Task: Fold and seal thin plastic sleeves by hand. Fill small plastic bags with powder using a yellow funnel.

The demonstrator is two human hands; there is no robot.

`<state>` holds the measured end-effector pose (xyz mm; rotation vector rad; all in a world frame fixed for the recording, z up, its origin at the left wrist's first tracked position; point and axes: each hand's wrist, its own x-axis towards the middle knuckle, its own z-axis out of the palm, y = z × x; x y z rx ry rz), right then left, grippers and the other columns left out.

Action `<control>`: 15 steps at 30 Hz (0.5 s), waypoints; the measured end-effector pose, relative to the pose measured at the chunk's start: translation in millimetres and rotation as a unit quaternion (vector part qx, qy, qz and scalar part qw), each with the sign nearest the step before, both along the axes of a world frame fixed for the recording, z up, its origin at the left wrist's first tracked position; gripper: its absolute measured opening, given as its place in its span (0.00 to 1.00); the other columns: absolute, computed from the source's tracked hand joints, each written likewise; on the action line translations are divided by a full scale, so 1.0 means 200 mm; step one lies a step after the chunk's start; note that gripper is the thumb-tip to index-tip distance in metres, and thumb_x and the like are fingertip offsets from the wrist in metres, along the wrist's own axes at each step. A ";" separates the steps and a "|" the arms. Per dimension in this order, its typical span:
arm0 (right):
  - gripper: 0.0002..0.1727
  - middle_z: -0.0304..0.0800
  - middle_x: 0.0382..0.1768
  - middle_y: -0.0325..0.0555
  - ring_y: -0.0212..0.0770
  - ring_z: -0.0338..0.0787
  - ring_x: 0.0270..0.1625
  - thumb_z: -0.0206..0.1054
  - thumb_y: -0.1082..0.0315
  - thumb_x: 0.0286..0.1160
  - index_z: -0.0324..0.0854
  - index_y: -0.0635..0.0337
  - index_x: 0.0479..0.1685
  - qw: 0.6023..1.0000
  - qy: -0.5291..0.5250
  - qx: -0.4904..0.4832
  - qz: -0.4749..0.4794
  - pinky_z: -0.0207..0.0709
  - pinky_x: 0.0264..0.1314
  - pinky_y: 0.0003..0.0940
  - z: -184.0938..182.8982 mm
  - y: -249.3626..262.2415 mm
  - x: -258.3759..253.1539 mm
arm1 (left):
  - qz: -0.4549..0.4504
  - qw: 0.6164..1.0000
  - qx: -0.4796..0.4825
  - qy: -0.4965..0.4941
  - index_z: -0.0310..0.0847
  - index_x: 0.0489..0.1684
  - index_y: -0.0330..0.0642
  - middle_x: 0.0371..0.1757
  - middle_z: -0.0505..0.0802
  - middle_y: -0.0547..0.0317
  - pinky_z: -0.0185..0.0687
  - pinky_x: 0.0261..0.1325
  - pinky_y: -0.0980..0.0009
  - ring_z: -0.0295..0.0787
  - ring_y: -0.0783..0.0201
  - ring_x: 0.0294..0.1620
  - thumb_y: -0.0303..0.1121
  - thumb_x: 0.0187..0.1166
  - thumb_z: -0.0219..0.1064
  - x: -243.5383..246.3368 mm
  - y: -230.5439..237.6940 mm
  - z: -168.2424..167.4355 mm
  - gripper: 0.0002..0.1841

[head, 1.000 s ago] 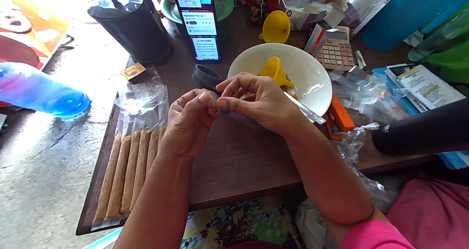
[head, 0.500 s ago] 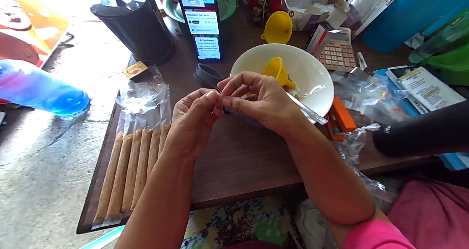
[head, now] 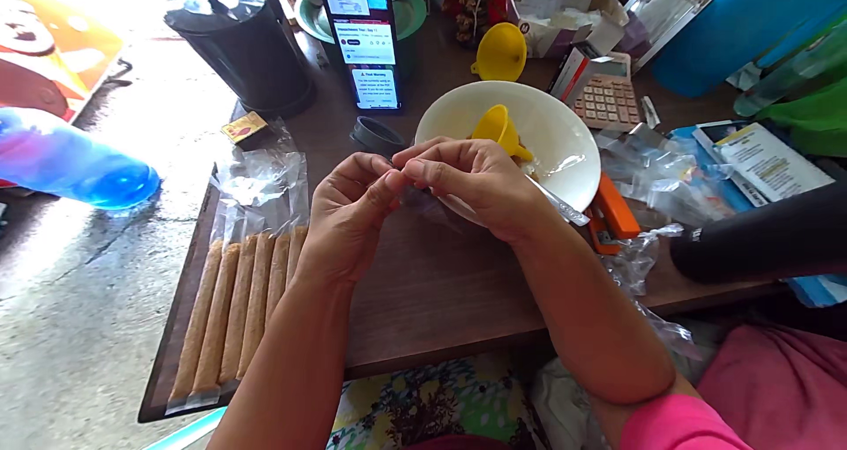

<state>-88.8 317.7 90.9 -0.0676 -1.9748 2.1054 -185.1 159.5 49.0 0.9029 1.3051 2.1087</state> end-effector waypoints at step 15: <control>0.06 0.92 0.51 0.45 0.28 0.90 0.46 0.66 0.76 0.78 0.90 0.68 0.40 0.996 0.006 -0.074 0.058 0.86 0.50 0.23 -0.01 0.00 0.00 | -0.012 1.000 0.021 -0.016 0.88 0.40 0.55 0.41 0.94 0.70 0.88 0.49 0.79 0.91 0.77 0.41 0.39 0.70 0.80 0.00 -0.01 -0.01 0.08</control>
